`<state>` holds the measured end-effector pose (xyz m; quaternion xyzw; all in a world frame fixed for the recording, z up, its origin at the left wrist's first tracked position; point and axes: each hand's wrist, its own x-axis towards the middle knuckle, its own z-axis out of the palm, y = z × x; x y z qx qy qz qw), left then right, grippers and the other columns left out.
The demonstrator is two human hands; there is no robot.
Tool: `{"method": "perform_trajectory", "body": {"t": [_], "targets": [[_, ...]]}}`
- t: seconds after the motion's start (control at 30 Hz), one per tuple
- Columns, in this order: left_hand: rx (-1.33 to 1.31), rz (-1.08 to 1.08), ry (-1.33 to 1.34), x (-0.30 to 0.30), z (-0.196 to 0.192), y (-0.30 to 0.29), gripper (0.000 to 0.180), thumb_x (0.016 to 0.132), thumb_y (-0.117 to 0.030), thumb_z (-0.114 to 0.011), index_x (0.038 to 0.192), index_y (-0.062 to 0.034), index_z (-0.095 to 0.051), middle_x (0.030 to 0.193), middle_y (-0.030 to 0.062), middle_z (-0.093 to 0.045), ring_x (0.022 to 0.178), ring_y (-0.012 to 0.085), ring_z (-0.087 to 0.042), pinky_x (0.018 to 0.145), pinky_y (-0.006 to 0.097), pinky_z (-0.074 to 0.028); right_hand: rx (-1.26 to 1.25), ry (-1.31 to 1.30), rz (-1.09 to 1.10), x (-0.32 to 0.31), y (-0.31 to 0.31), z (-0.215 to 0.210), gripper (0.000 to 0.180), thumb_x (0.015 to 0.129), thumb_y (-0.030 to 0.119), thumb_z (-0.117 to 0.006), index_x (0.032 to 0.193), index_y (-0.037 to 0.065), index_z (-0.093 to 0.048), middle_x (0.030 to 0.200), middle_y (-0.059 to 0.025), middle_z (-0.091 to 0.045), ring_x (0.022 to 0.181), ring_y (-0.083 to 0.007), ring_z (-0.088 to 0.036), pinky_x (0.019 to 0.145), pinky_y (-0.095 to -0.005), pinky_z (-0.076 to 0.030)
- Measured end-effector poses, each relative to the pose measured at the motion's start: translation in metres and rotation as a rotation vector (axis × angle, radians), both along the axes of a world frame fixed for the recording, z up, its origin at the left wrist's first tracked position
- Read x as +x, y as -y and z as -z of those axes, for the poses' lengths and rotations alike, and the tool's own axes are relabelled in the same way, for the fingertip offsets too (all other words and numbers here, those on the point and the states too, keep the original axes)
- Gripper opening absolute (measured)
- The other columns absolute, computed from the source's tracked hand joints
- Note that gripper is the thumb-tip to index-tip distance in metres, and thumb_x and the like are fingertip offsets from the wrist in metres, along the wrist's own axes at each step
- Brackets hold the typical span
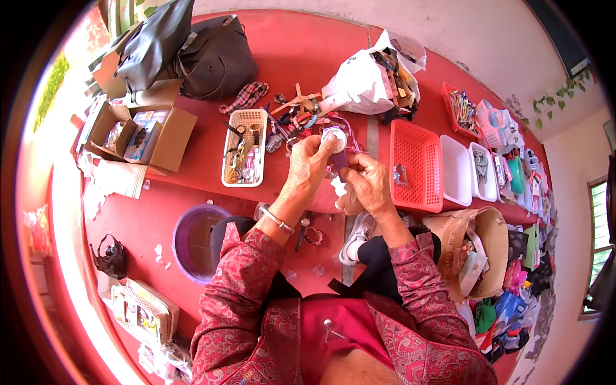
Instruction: The person sits on the floor at a low red table, sorting through various small items. They pick up objects such as plastic containers, keychains, and small toys, inspect them, and place them into a white plastic basket or onto the table.
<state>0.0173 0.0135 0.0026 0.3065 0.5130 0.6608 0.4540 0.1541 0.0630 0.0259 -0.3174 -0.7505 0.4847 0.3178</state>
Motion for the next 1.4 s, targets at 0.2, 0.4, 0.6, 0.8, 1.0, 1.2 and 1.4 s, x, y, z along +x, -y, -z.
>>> {"method": "perform_trajectory", "body": {"t": [0.2, 0.4, 0.6, 0.8, 1.0, 1.2, 1.4], "targets": [[-0.070, -0.103, 0.327, 0.001, -0.014, 0.002, 0.050, 0.090, -0.049, -0.039, 0.099, -0.0034, -0.057, 0.085, 0.0052, -0.062, 0.076, 0.0136, -0.060, 0.072, 0.029, -0.048, -0.042, -0.003, -0.034, 0.005, -0.007, 0.002, 0.014, 0.072, 0.011, -0.059, 0.074, -0.003, -0.058, 0.060, -0.0060, -0.058, 0.054, -0.0098, -0.054, 0.050, -0.0251, -0.042], [-0.201, -0.110, 0.233, 0.004, -0.035, 0.001, 0.056, 0.086, -0.052, -0.042, 0.089, 0.0008, -0.058, 0.072, 0.0061, -0.060, 0.062, 0.0143, -0.058, 0.053, 0.029, -0.048, -0.023, 0.066, -0.049, 0.008, -0.010, 0.000, 0.015, 0.072, 0.012, -0.059, 0.074, -0.003, -0.058, 0.059, -0.0068, -0.057, 0.055, -0.0105, -0.054, 0.051, -0.0258, -0.043], [-0.040, -0.149, -0.087, -0.001, -0.020, 0.004, 0.043, 0.087, -0.038, -0.049, 0.074, 0.0017, -0.058, 0.064, 0.0023, -0.055, 0.057, 0.0083, -0.050, 0.049, 0.026, -0.043, -0.079, 0.022, -0.191, 0.008, -0.005, -0.004, 0.015, 0.072, 0.013, -0.060, 0.072, -0.002, -0.058, 0.058, -0.0056, -0.056, 0.054, -0.0092, -0.053, 0.049, -0.0257, -0.042], [0.006, -0.178, 0.107, -0.006, -0.024, 0.006, 0.047, 0.092, -0.043, -0.037, 0.077, -0.0023, -0.056, 0.065, 0.0038, -0.055, 0.056, 0.0117, -0.055, 0.053, 0.024, -0.048, -0.189, -0.043, -0.193, 0.009, -0.005, -0.005, 0.014, 0.072, 0.012, -0.059, 0.072, -0.001, -0.057, 0.062, -0.0025, -0.056, 0.058, -0.0072, -0.050, 0.052, -0.0234, -0.040], [-0.064, 0.011, 0.526, -0.007, -0.015, 0.006, 0.043, 0.094, -0.041, -0.032, 0.102, -0.0032, -0.051, 0.092, 0.0090, -0.061, 0.082, 0.0206, -0.062, 0.076, 0.036, -0.052, -0.269, -0.085, -0.199, 0.010, -0.009, -0.003, 0.012, 0.073, 0.011, -0.059, 0.073, -0.001, -0.057, 0.066, -0.0008, -0.055, 0.062, -0.0058, -0.048, 0.057, -0.0220, -0.039], [0.013, 0.058, 0.584, -0.005, -0.007, 0.006, 0.041, 0.095, -0.035, -0.029, 0.107, -0.0015, -0.049, 0.098, 0.0112, -0.060, 0.090, 0.0224, -0.060, 0.083, 0.037, -0.048, -0.223, -0.089, -0.159, 0.007, -0.007, -0.003, 0.012, 0.073, 0.010, -0.060, 0.073, -0.002, -0.057, 0.064, -0.0016, -0.055, 0.061, -0.0055, -0.048, 0.056, -0.0223, -0.039], [0.046, 0.067, 0.676, 0.001, -0.011, 0.008, 0.041, 0.095, -0.033, -0.031, 0.110, 0.0010, -0.050, 0.102, 0.0150, -0.059, 0.094, 0.0252, -0.059, 0.086, 0.041, -0.047, -0.038, -0.048, -0.092, 0.004, -0.002, -0.008, 0.012, 0.073, 0.009, -0.060, 0.070, -0.002, -0.056, 0.060, -0.0036, -0.056, 0.056, -0.0069, -0.052, 0.051, -0.0236, -0.041]]}}
